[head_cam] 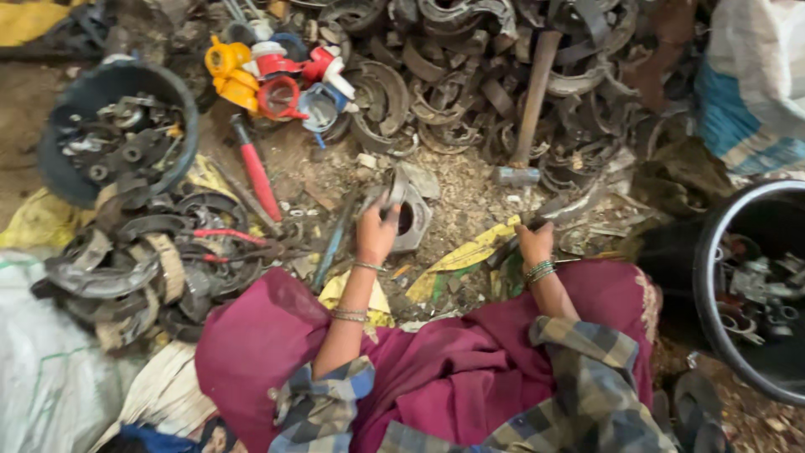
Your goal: The person sits on the floor and uses a hammer and a metal rod to repeatedly strike a metal part placed on a hexagonal anvil. The person adjusts the part and continues hammering to shape or flatten it.
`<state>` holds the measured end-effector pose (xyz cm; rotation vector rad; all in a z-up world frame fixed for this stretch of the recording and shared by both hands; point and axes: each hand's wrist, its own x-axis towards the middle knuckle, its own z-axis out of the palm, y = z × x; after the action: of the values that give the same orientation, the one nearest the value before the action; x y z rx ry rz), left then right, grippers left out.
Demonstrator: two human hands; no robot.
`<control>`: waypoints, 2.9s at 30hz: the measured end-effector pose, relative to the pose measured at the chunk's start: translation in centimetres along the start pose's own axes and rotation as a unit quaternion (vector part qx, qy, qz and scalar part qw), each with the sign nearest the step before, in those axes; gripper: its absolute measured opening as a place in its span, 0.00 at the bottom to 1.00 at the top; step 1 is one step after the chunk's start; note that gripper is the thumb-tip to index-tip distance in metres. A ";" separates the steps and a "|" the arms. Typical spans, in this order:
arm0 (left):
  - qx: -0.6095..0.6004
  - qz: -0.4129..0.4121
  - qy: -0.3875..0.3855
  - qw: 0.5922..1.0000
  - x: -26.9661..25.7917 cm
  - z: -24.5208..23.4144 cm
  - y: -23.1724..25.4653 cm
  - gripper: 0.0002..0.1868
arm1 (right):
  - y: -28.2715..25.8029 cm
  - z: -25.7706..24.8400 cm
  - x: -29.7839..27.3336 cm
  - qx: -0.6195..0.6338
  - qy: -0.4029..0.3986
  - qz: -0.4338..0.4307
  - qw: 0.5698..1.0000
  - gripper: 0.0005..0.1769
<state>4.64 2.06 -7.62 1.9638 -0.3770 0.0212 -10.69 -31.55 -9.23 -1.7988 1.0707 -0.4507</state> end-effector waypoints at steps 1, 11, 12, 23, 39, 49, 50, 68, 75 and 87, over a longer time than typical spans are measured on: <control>-0.111 -0.042 0.007 0.993 0.5 -0.5 -0.9 0.23 | 0.0 0.1 -0.1 -0.094 0.003 -0.034 0.995 0.28; -0.551 -0.254 0.081 0.791 1.3 -5.2 1.6 0.22 | -0.2 -1.9 -1.8 -0.442 -0.058 -0.171 0.879 0.21; -0.517 -0.273 0.093 0.806 1.3 -5.5 2.4 0.23 | 0.0 -2.1 -1.5 -0.432 -0.066 -0.132 0.890 0.20; -0.523 -0.151 0.040 0.838 1.1 -5.7 4.1 0.31 | -0.6 -1.5 -0.2 -0.317 -0.058 0.040 0.946 0.39; 0.015 -0.110 -0.069 0.991 0.1 -3.3 3.5 0.29 | -1.7 -5.6 -1.7 0.516 -0.110 0.193 0.827 0.05; 0.192 -0.064 -0.078 0.976 -1.3 -4.6 4.7 0.23 | -4.3 -3.1 -9.1 0.213 -0.061 -0.031 0.975 0.14; 0.189 -0.058 -0.079 0.977 -1.2 -4.8 5.0 0.23 | -4.7 -2.7 -10.2 0.129 -0.059 -0.097 0.985 0.18; 0.226 -0.070 -0.078 0.968 -1.9 -4.2 6.4 0.25 | -5.8 1.4 -18.1 -0.223 -0.291 -0.314 0.876 0.38; 0.166 -0.023 -0.077 0.983 -2.0 -4.2 6.0 0.28 | -10.1 -1.0 -20.2 -0.187 -0.196 -0.235 0.934 0.34; 0.188 -0.089 -0.119 0.971 -2.2 -4.1 6.3 0.22 | -10.7 0.0 -20.1 -0.292 -0.274 -0.121 0.908 0.28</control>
<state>1.49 3.99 -0.72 2.3784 -0.3698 -0.2788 -16.62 -13.30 3.04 -2.4019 0.6108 0.2740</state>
